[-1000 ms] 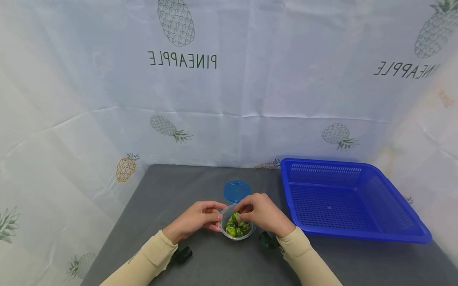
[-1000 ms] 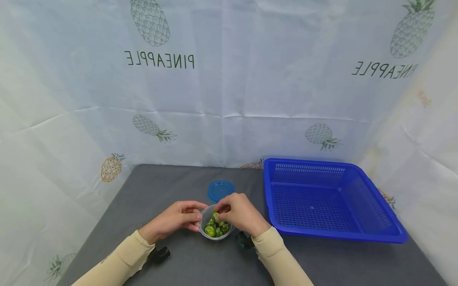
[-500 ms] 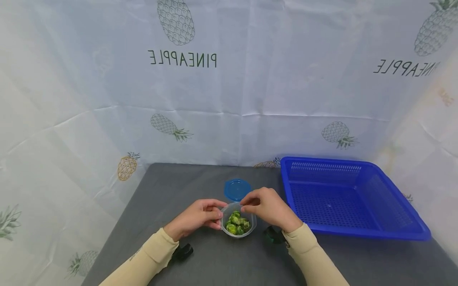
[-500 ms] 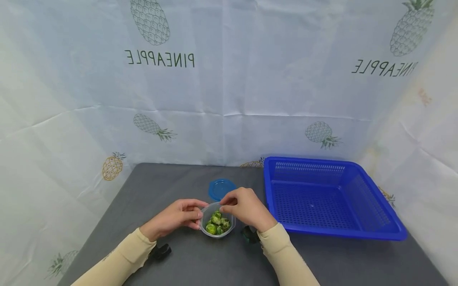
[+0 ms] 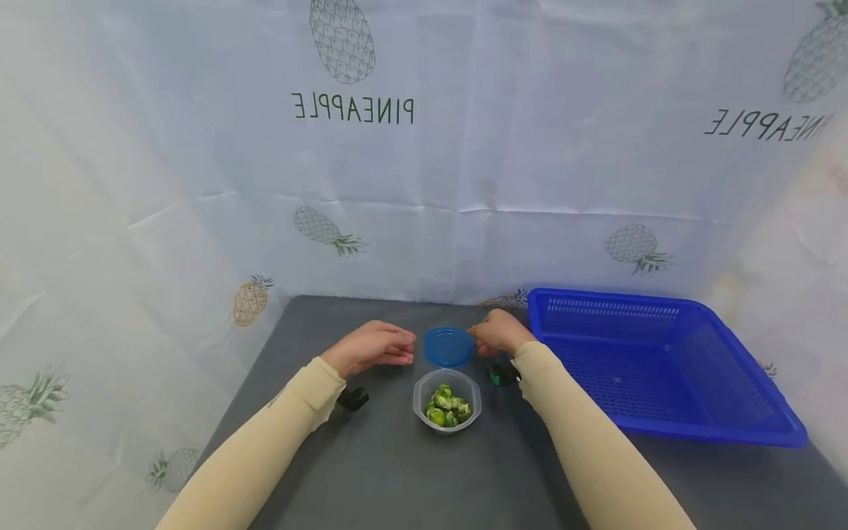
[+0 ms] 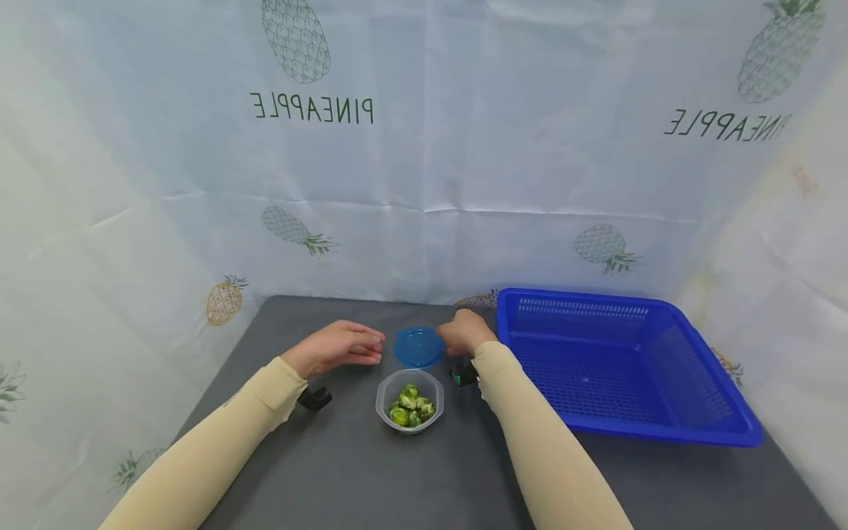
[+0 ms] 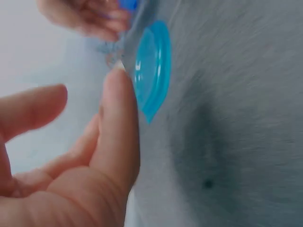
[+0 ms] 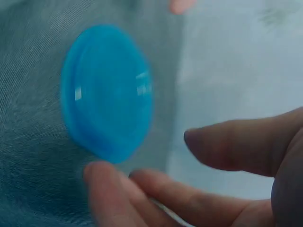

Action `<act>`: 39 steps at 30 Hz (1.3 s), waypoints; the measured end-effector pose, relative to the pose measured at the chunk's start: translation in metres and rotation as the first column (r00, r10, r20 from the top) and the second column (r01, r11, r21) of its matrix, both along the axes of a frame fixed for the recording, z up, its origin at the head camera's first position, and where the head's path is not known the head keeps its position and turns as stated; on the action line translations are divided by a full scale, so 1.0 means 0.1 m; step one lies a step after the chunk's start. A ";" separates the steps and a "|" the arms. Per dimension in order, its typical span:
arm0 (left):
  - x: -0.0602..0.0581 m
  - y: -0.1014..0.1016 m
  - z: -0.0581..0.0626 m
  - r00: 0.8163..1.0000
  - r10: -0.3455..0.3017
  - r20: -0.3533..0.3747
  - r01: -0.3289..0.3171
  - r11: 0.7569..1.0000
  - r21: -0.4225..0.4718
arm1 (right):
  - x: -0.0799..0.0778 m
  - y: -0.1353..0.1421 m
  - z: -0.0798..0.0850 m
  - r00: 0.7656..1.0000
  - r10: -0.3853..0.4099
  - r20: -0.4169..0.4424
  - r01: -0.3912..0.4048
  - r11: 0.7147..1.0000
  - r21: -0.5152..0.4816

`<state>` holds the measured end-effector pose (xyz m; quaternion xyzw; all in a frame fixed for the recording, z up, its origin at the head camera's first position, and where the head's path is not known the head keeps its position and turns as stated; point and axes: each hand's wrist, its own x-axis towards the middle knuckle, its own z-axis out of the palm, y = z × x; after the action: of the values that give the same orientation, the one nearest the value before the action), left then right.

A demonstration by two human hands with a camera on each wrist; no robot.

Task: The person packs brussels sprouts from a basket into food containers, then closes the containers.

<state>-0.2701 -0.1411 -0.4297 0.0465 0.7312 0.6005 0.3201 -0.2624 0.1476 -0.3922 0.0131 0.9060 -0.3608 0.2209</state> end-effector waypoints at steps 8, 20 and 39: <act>-0.34 0.26 -0.05 0.974 0.153 0.164 -0.141 0.986 -0.086 | -0.22 -0.09 -0.20 0.995 -0.053 0.090 0.056 0.998 -0.029; -0.42 0.34 -0.08 0.934 0.260 0.244 -0.244 0.965 -0.094 | -0.19 -0.25 -0.21 0.986 -0.146 0.080 0.150 0.988 -0.046; 0.30 0.20 0.31 0.927 0.300 -0.227 -0.304 0.953 0.017 | 0.72 -0.15 -0.12 0.881 -0.277 -0.384 0.135 0.925 -0.356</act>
<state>-0.2400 -0.1210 -0.3990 -0.0011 0.7669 0.6266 0.1387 -0.1908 0.1330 -0.4045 -0.0047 0.8549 -0.5182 -0.0241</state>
